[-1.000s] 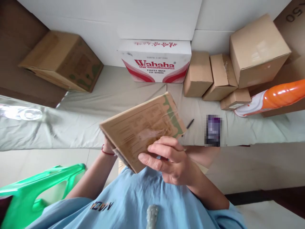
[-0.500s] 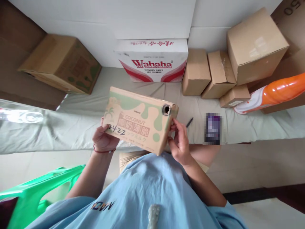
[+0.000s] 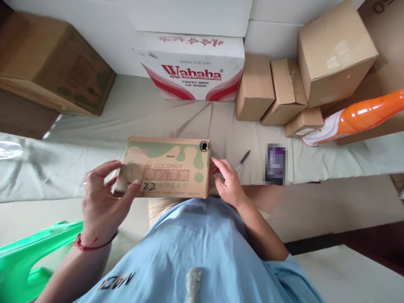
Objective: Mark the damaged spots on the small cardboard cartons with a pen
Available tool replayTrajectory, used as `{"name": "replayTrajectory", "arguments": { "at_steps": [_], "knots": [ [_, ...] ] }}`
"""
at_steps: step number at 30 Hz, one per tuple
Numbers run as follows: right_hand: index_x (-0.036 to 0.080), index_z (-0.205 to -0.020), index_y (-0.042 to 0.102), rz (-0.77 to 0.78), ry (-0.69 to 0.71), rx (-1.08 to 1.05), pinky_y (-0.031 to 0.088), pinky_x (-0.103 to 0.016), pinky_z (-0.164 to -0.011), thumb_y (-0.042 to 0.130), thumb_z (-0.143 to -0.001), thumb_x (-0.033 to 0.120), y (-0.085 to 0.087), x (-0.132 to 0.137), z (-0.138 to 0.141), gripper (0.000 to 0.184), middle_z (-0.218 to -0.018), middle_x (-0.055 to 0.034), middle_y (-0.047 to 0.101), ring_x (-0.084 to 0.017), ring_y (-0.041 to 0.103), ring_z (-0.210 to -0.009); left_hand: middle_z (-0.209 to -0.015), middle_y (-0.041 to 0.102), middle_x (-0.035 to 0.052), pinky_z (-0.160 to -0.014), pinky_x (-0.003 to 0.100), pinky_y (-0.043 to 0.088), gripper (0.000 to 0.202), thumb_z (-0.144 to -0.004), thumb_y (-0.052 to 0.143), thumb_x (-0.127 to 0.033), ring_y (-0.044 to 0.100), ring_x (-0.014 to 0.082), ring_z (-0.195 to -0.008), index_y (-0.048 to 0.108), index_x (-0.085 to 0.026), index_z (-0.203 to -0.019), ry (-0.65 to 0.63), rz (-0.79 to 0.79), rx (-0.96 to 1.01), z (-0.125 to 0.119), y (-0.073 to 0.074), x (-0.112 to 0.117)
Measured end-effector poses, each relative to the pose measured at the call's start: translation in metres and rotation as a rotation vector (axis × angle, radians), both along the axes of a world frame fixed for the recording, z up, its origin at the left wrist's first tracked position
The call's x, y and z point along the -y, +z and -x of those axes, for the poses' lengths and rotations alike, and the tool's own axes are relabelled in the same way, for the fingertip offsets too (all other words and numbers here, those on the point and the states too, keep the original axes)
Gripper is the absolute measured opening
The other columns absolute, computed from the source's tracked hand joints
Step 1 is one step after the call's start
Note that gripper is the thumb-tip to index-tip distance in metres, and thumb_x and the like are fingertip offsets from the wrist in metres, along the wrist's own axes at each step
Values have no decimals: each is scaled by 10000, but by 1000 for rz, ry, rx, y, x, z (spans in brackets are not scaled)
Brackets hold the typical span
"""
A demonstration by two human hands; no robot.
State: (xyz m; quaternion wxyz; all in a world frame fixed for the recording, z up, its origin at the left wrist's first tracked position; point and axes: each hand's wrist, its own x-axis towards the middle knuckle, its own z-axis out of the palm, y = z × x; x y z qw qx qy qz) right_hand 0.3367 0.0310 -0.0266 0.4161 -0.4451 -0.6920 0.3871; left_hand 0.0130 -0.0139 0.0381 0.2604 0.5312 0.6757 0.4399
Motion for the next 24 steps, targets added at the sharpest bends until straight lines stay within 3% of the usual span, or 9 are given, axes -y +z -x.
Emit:
{"name": "replayTrajectory", "arguments": {
  "at_steps": [2, 5, 7, 9, 13, 16, 19, 24],
  "knots": [
    [245, -1460, 671, -43, -38, 139, 614, -382, -1025, 487, -1017, 125, -4, -6, -7, 494, -1266, -102, 677, -203, 701, -1124, -1576, 551, 102, -1287, 655, 412, 616, -883, 868, -302, 478, 408, -1525, 623, -313, -1448, -77, -169, -201, -11, 14, -4],
    [195, -1293, 766, -92, -226, 435, 583, -435, -1073, 460, -971, 98, -13, -15, -32, 455, -1246, -140, 688, -255, 675, -1175, -1588, 610, 68, -1354, 685, 313, 658, -916, 851, -334, 468, 428, -1582, 602, -386, -1522, -552, -237, -241, -26, 29, -15],
    [158, -1335, 762, -63, -320, 651, 554, -470, -1118, 448, -921, 66, -20, -20, -54, 528, -1333, -178, 660, -284, 642, -1223, -1640, 603, 54, -1394, 720, 161, 668, -922, 855, -397, 362, 450, -1664, 606, -409, -1542, -859, -212, -339, -32, 29, -24],
    [146, -1428, 723, 8, -321, 844, 546, -486, -1122, 434, -885, 40, -24, -23, -72, 624, -1468, -200, 601, -292, 623, -1228, -1707, 550, 59, -1395, 744, 40, 642, -968, 810, -360, 300, 437, -1701, 591, -400, -1570, -1019, -166, -471, -38, 23, -32],
    [162, -1484, 696, 97, -214, 1053, 556, -472, -1087, 388, -918, 46, -24, -28, -87, 655, -1581, -205, 542, -300, 619, -1226, -1783, 424, 135, -1384, 754, 107, 641, -1033, 616, -129, 305, 400, -1709, 515, -310, -1639, -1099, -135, -611, -56, 9, -47],
    [164, -1560, 627, 112, -222, 1115, 576, -393, -942, 366, -990, 113, -17, -35, -80, 629, -1555, -204, 563, -271, 662, -1097, -1777, 412, 193, -1374, 722, 215, 597, -1038, 547, -74, 255, 415, -1722, 541, -234, -1613, -1102, -149, -628, -74, 6, -51],
    [252, -1629, 563, 174, -172, 1211, 501, -313, -741, 374, -1038, 167, -9, -44, -69, 627, -1468, -161, 632, -230, 668, -927, -1751, 455, 190, -1380, 681, 245, 538, -1048, 576, -109, 266, 407, -1720, 577, -225, -1574, -1094, -155, -616, -86, 9, -52],
    [259, -1477, 697, 233, -32, 1353, 404, -318, -685, 410, -1090, 233, 8, -61, -59, 482, -1249, -139, 747, -254, 693, -1018, -1752, 459, 188, -1391, 745, 81, 617, -1019, 757, -378, 296, 418, -1709, 565, -224, -1585, -1074, -158, -598, -87, 11, -59]
  ]
}}
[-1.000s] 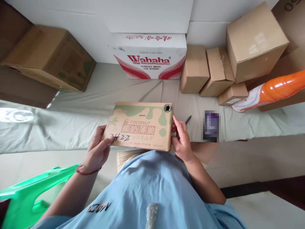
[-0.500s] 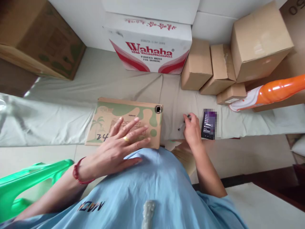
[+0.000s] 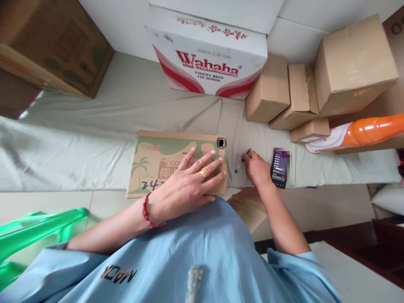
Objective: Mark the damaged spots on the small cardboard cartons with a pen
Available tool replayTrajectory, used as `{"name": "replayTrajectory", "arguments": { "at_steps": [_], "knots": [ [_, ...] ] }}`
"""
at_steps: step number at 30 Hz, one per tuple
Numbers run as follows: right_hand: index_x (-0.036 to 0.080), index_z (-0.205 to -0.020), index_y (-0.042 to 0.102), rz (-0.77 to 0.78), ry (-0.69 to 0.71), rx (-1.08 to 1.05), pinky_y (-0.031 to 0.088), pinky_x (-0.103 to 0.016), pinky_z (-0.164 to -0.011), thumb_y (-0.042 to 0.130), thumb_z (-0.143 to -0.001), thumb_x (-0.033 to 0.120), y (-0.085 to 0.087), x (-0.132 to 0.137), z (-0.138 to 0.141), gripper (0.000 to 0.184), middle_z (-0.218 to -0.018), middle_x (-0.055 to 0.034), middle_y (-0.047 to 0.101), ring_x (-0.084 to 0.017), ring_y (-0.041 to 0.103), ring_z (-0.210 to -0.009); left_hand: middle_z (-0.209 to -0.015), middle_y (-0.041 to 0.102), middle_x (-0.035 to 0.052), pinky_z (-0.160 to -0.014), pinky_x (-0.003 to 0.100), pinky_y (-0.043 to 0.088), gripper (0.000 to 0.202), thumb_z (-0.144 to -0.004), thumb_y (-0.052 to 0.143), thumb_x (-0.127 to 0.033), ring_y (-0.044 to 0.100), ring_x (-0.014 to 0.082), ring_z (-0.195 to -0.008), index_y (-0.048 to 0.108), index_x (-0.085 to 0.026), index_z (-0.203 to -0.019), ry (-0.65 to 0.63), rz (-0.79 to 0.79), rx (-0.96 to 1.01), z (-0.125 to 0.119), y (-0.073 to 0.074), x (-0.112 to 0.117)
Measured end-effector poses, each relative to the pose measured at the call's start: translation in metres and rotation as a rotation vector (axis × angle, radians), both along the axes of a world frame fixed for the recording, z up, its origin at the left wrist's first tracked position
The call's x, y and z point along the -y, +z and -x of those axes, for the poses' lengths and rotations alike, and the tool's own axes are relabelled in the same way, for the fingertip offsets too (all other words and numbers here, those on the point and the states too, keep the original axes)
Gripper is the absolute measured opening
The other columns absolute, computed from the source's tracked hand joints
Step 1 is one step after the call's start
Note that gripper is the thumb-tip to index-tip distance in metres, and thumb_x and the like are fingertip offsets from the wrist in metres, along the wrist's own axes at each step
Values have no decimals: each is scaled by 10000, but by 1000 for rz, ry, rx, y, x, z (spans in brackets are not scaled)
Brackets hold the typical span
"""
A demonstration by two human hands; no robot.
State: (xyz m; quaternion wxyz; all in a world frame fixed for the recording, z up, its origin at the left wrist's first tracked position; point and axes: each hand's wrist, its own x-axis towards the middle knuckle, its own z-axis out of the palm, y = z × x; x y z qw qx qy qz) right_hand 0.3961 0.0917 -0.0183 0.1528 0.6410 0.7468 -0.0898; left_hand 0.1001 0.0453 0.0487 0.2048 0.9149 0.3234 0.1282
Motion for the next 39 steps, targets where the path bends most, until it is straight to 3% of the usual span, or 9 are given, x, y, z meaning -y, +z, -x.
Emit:
{"name": "replayTrajectory", "arguments": {
  "at_steps": [5, 8, 12, 15, 17, 19, 22, 28, 39],
  "knots": [
    [202, -1224, 772, 29, 137, 30, 399, -326, -700, 476, -1073, 249, 14, -9, -1, 336, -1136, -132, 786, -256, 727, -1026, -1807, 369, 151, -1401, 707, -16, 806, -986, 787, -532, 283, 401, -1716, 479, -234, -1668, 8, 25, -9, 2, -5, -7],
    [177, -1134, 766, -122, 114, -67, 435, -327, -724, 535, -1014, 268, 14, -9, -9, 275, -1027, -126, 805, -262, 746, -973, -1815, 362, 132, -1418, 649, 33, 824, -977, 788, -557, 264, 375, -1726, 482, -237, -1672, 11, 41, -11, 1, -7, -6],
    [198, -957, 705, -544, -157, -341, 460, -328, -681, 632, -854, 328, 16, -6, -19, 181, -654, -15, 648, -211, 647, -659, -1818, 362, 124, -1424, 616, 40, 850, -966, 790, -580, 263, 360, -1728, 473, -242, -1679, 7, 50, -16, 2, -7, -6],
    [246, -849, 600, -782, -462, -851, 382, -284, -537, 683, -802, 396, 25, 1, -11, 178, -559, 79, 461, -133, 430, -482, -1817, 361, 121, -1425, 601, 4, 836, -985, 762, -600, 276, 348, -1724, 465, -246, -1681, 8, 46, -19, 3, -7, -7],
    [269, -807, 527, -705, -604, -1336, 270, -245, -449, 677, -824, 435, 35, 5, 1, 225, -535, 112, 331, -106, 285, -434, -1815, 365, 120, -1424, 590, -18, 830, -991, 753, -607, 286, 343, -1720, 465, -242, -1678, 7, 44, -19, 3, -7, -7],
    [277, -777, 458, -476, -651, -1725, 196, -217, -410, 672, -841, 430, 45, 9, 16, 271, -518, 124, 235, -97, 192, -422, -1809, 379, 124, -1422, 585, -26, 836, -984, 767, -603, 299, 344, -1715, 470, -234, -1673, 6, 43, -17, 3, -6, -7],
    [269, -768, 455, -238, -663, -1935, 182, -193, -392, 707, -818, 351, 55, 10, 37, 270, -488, 127, 249, -86, 163, -416, -1802, 392, 132, -1422, 585, -7, 834, -976, 779, -600, 310, 346, -1710, 483, -230, -1663, 8, 37, -13, 3, -5, -7],
    [228, -986, 693, -317, -657, -1709, 382, -218, -509, 798, -813, 310, 57, 7, 77, 218, -727, 22, 701, -85, 475, -529, -1803, 387, 130, -1424, 581, 20, 798, -992, 757, -596, 312, 344, -1709, 497, -229, -1652, 1, 23, -12, 3, -4, -7],
    [225, -803, 640, -657, -404, -1106, 363, -253, -523, 624, -859, 254, 57, -4, 112, 66, -617, 62, 569, -107, 464, -522, -1816, 362, 123, -1409, 641, 128, 824, -968, 798, -578, 322, 369, -1701, 500, -216, -1645, -5, 42, -37, 3, 1, -9]
  ]
}}
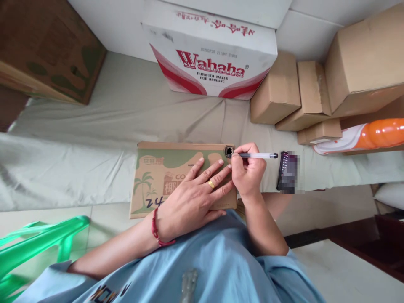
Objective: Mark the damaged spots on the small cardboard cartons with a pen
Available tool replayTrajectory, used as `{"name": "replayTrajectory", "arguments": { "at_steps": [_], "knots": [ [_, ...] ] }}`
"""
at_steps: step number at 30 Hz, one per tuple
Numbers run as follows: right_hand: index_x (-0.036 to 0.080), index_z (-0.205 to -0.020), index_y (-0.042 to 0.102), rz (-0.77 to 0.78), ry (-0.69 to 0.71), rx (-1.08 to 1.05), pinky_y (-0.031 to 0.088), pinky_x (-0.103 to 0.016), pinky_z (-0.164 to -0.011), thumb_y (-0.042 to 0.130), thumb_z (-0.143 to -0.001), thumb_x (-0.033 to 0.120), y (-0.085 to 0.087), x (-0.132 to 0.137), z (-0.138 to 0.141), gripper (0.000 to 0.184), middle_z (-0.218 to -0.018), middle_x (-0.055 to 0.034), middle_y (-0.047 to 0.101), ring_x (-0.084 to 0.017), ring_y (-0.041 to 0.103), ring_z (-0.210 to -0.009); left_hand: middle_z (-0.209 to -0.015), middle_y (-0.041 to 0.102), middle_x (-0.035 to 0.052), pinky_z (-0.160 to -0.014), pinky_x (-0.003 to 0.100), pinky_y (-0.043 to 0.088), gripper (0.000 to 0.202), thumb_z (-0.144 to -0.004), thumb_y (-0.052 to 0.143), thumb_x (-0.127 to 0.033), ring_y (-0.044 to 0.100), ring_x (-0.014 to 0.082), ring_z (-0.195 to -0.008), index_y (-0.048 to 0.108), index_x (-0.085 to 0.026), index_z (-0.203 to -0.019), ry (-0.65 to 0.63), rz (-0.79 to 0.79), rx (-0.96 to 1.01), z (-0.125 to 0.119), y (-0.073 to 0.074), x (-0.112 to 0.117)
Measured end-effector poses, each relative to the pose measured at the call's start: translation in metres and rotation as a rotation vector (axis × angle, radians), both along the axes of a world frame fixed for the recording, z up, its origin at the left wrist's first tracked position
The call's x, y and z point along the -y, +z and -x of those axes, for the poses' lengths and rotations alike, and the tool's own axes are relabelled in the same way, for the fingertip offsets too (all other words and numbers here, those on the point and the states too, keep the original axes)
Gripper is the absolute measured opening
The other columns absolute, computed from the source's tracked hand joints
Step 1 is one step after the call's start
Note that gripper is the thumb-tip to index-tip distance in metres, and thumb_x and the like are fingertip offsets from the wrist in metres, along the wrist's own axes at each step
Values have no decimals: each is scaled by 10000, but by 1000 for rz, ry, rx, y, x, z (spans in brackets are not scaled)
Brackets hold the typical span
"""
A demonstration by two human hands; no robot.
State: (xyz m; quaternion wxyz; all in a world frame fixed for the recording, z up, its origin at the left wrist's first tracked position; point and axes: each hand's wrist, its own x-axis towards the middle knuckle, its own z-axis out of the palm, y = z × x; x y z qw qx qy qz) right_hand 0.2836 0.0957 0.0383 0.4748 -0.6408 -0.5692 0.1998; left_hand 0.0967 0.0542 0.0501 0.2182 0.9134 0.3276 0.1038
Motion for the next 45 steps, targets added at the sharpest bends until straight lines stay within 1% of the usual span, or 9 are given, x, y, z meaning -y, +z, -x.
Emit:
{"name": "replayTrajectory", "arguments": {
  "at_steps": [6, 12, 16, 20, 23, 28, 33, 39, 45],
  "knots": [
    [229, -790, 625, -33, -24, 97, 409, -257, -558, 613, -870, 269, 1, -5, 9, 90, -654, 45, 592, -120, 512, -572, -1814, 360, 134, -1394, 670, 191, 840, -959, 817, -551, 316, 378, -1705, 486, -217, -1655, -1, 9, -8, -1, 3, -1],
    [222, -870, 635, -66, -78, 76, 433, -257, -586, 608, -915, 290, -5, -8, 10, 86, -716, 39, 620, -118, 534, -599, -1819, 346, 137, -1391, 681, 202, 845, -965, 811, -538, 321, 385, -1702, 473, -204, -1665, 2, 7, -1, 0, 2, 0],
    [222, -852, 637, -83, -77, 92, 410, -257, -561, 608, -908, 291, -5, -8, 11, 94, -702, 41, 610, -114, 506, -575, -1818, 348, 139, -1393, 678, 207, 853, -962, 814, -541, 324, 384, -1701, 471, -196, -1662, 0, 0, 0, 0, 2, 0],
    [222, -857, 631, -69, -83, 111, 443, -265, -590, 609, -907, 297, -5, -7, 11, 93, -717, 32, 619, -125, 543, -611, -1814, 354, 142, -1389, 684, 218, 845, -963, 815, -534, 331, 386, -1697, 476, -193, -1658, 0, 6, -5, 0, 2, 0],
    [225, -856, 617, -112, -131, 104, 452, -269, -607, 597, -906, 287, -6, -8, 12, 81, -717, 30, 611, -128, 546, -625, -1820, 343, 137, -1392, 686, 204, 851, -959, 818, -540, 325, 387, -1700, 475, -198, -1659, -1, 7, -4, -1, 2, 0],
    [225, -862, 617, -106, -134, 110, 457, -278, -620, 601, -898, 287, -8, -7, 10, 74, -730, 26, 616, -134, 555, -642, -1822, 340, 136, -1394, 679, 192, 851, -953, 822, -546, 321, 384, -1702, 483, -203, -1654, -3, 4, -2, -1, 1, 0],
    [226, -850, 614, -161, -181, 100, 449, -283, -635, 601, -880, 263, -9, -5, 5, 49, -708, 34, 591, -132, 548, -644, -1817, 352, 138, -1398, 662, 183, 837, -962, 810, -557, 331, 376, -1698, 492, -206, -1652, 0, -6, 5, 0, 0, 0],
    [219, -867, 627, -145, -160, 96, 462, -284, -658, 620, -898, 282, -11, -4, 4, 71, -719, 36, 599, -132, 561, -657, -1812, 365, 142, -1404, 661, 165, 856, -957, 816, -547, 325, 376, -1700, 480, -190, -1659, 2, -12, 16, -1, -1, 1],
    [223, -839, 621, -140, -191, 129, 453, -281, -641, 608, -861, 276, -11, -2, 4, 59, -702, 34, 594, -136, 553, -649, -1810, 371, 141, -1396, 669, 188, 847, -956, 821, -537, 334, 380, -1696, 484, -194, -1653, -2, -7, 17, 0, 0, 0]
  ]
}}
